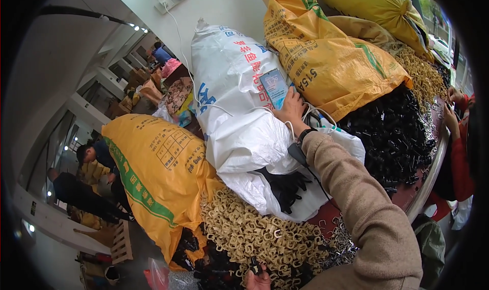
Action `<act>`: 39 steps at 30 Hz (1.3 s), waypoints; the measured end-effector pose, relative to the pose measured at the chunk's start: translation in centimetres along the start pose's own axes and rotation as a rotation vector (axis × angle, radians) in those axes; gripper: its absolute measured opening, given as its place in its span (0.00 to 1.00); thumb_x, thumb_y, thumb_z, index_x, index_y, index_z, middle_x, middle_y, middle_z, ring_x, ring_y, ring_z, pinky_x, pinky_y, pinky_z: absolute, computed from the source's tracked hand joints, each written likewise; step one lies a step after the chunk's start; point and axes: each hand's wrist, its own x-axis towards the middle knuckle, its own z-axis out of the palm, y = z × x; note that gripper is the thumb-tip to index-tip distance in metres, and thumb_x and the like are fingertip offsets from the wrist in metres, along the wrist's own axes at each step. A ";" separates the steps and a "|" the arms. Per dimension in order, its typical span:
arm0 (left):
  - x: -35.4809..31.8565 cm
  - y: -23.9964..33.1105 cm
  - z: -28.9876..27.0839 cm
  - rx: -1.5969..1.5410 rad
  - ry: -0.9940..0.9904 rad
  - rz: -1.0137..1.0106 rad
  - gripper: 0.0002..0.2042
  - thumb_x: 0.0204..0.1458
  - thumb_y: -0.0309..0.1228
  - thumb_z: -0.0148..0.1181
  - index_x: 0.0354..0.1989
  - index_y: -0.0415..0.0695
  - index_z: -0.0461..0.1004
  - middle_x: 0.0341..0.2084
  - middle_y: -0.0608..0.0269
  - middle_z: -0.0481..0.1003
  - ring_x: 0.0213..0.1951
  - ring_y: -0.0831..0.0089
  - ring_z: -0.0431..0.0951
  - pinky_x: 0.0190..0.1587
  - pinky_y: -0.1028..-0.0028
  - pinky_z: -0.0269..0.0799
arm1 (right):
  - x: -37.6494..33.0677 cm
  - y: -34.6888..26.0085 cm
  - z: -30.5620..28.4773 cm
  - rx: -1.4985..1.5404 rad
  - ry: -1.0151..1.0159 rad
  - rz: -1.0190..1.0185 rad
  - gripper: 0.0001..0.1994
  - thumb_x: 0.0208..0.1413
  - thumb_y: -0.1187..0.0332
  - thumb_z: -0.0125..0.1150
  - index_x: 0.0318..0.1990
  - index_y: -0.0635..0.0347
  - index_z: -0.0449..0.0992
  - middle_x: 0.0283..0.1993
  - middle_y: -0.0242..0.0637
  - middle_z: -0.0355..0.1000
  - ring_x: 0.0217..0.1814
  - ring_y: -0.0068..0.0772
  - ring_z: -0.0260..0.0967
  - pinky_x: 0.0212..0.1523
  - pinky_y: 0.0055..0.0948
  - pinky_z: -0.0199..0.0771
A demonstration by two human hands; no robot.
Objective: The person assembles components by hand by fitting a tan plastic clip onto a black plastic part and then adding a metal hook. After completing the assembly, the person places the finished item into a green bag and repeats the process.
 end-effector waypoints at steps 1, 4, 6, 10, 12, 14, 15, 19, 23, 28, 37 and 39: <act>0.0 0.0 -0.1 -0.003 -0.004 0.010 0.12 0.53 0.33 0.41 0.37 0.39 0.68 0.30 0.61 0.72 0.27 0.69 0.71 0.27 0.73 0.71 | 0.0 -0.1 -0.3 0.019 -0.030 0.033 0.51 0.25 0.51 0.66 0.55 0.63 0.40 0.47 0.49 0.53 0.48 0.50 0.54 0.45 0.49 0.52; 0.0 0.1 -0.2 -0.019 -0.010 0.007 0.12 0.54 0.33 0.40 0.37 0.39 0.67 0.31 0.61 0.72 0.28 0.68 0.71 0.28 0.72 0.71 | 0.2 -0.4 -0.9 0.054 -0.087 0.095 0.49 0.26 0.54 0.65 0.55 0.64 0.40 0.48 0.51 0.52 0.49 0.51 0.54 0.45 0.48 0.54; -0.1 0.2 -0.4 -0.037 -0.010 -0.018 0.12 0.54 0.33 0.40 0.38 0.39 0.67 0.31 0.60 0.72 0.28 0.67 0.72 0.29 0.71 0.72 | 0.6 -0.6 -1.1 0.076 -0.141 0.154 0.49 0.26 0.54 0.66 0.54 0.64 0.41 0.49 0.52 0.52 0.49 0.51 0.54 0.45 0.46 0.55; 0.1 -0.3 -0.8 0.006 0.029 0.063 0.12 0.54 0.32 0.39 0.36 0.38 0.68 0.31 0.60 0.72 0.27 0.67 0.72 0.30 0.71 0.72 | 1.7 0.1 -1.1 0.154 -0.207 0.202 0.51 0.25 0.53 0.66 0.55 0.64 0.40 0.51 0.51 0.52 0.50 0.48 0.54 0.47 0.47 0.53; 0.2 -0.3 -1.1 -0.007 -0.013 0.062 0.12 0.54 0.32 0.39 0.36 0.38 0.68 0.30 0.60 0.72 0.27 0.67 0.72 0.30 0.71 0.72 | 1.9 0.5 -1.1 0.190 -0.228 0.214 0.52 0.24 0.52 0.66 0.55 0.65 0.39 0.52 0.50 0.51 0.51 0.47 0.54 0.48 0.48 0.52; 0.2 -0.1 -1.3 -0.030 -0.086 0.073 0.13 0.54 0.32 0.39 0.35 0.38 0.69 0.29 0.59 0.72 0.26 0.67 0.72 0.30 0.70 0.72 | 1.5 0.1 -0.9 0.184 -0.205 0.215 0.51 0.24 0.52 0.66 0.54 0.65 0.40 0.50 0.49 0.52 0.50 0.47 0.54 0.48 0.48 0.53; 0.2 -0.1 -1.3 -0.028 -0.085 0.073 0.13 0.54 0.32 0.39 0.35 0.38 0.69 0.29 0.59 0.72 0.26 0.67 0.72 0.30 0.70 0.72 | 1.3 -0.1 -1.0 0.181 -0.193 0.214 0.50 0.24 0.52 0.66 0.53 0.65 0.41 0.49 0.49 0.53 0.50 0.47 0.54 0.47 0.47 0.53; 0.2 0.0 -1.0 -0.056 -0.016 0.010 0.13 0.54 0.33 0.38 0.35 0.38 0.69 0.28 0.59 0.72 0.26 0.67 0.72 0.30 0.69 0.72 | 0.8 -0.2 -1.5 0.173 -0.141 0.187 0.47 0.24 0.51 0.66 0.50 0.66 0.45 0.47 0.47 0.54 0.49 0.47 0.55 0.47 0.46 0.54; 0.2 0.0 -1.2 -0.063 -0.097 0.024 0.14 0.54 0.34 0.38 0.34 0.39 0.70 0.28 0.59 0.73 0.26 0.66 0.72 0.30 0.69 0.71 | 0.2 0.1 -1.2 0.123 -0.096 0.134 0.44 0.25 0.51 0.66 0.48 0.66 0.48 0.47 0.50 0.51 0.50 0.50 0.54 0.47 0.40 0.55; 0.2 0.1 -0.9 -0.102 -0.059 -0.031 0.14 0.54 0.34 0.38 0.35 0.39 0.70 0.27 0.59 0.73 0.26 0.65 0.71 0.30 0.70 0.71 | 0.0 0.6 -0.9 0.089 -0.062 0.102 0.47 0.22 0.49 0.67 0.48 0.67 0.48 0.45 0.48 0.54 0.49 0.47 0.54 0.47 0.41 0.55; 0.4 0.0 -1.7 -0.071 -0.063 -0.011 0.13 0.54 0.33 0.39 0.39 0.38 0.67 0.31 0.59 0.72 0.27 0.66 0.71 0.29 0.71 0.71 | 1.8 3.7 -2.2 0.154 -0.253 -0.051 0.43 0.20 0.53 0.68 0.46 0.70 0.55 0.46 0.53 0.56 0.50 0.49 0.54 0.48 0.34 0.57; 0.4 -0.1 -1.4 -0.057 -0.031 0.006 0.13 0.54 0.33 0.39 0.39 0.38 0.67 0.32 0.59 0.72 0.27 0.67 0.71 0.29 0.72 0.71 | 2.7 4.6 -3.0 0.203 -0.396 -0.165 0.38 0.22 0.56 0.67 0.43 0.71 0.60 0.45 0.55 0.59 0.49 0.48 0.57 0.47 0.31 0.59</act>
